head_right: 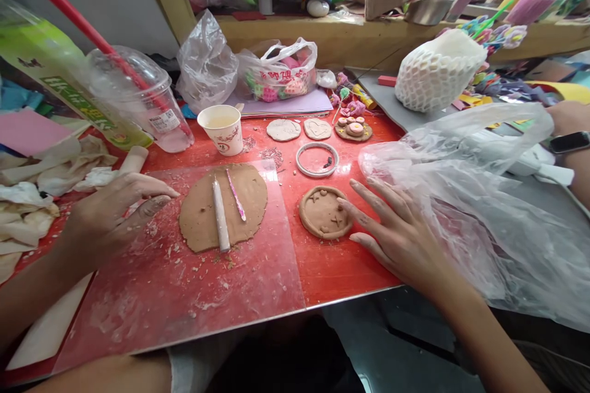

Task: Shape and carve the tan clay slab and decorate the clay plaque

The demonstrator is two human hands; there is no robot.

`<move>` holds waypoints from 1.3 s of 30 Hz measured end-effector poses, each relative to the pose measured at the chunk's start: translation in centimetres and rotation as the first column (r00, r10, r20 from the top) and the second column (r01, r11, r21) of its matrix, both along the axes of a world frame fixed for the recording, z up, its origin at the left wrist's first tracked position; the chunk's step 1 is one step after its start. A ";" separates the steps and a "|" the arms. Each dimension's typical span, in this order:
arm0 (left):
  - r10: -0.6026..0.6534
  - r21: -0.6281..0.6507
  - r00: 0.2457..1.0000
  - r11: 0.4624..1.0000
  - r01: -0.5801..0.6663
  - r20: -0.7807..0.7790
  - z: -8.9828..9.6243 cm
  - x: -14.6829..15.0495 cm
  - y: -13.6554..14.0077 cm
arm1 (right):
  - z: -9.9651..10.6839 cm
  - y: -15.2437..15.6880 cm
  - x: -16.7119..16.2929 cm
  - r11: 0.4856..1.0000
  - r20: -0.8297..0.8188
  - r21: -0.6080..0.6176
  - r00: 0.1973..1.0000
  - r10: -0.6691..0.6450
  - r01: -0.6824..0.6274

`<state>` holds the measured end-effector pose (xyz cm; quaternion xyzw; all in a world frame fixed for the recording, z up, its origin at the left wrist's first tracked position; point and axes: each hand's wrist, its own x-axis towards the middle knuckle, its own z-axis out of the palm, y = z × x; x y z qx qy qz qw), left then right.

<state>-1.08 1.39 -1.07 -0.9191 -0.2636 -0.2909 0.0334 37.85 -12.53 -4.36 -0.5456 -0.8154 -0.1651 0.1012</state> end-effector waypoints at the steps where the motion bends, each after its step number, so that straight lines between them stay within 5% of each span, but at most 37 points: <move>1: -0.001 0.001 1.000 1.000 0.001 -0.002 0.0 0.0 0.0 | -0.1 0.0 0.0 1.000 -0.001 0.005 1.000 0.004 -0.004; 39: -0.009 -0.018 1.000 1.000 0.009 -0.014 0.0 0.1 -0.1 | -0.2 0.1 -0.2 0.997 -0.062 -0.083 0.998 -0.001 -0.004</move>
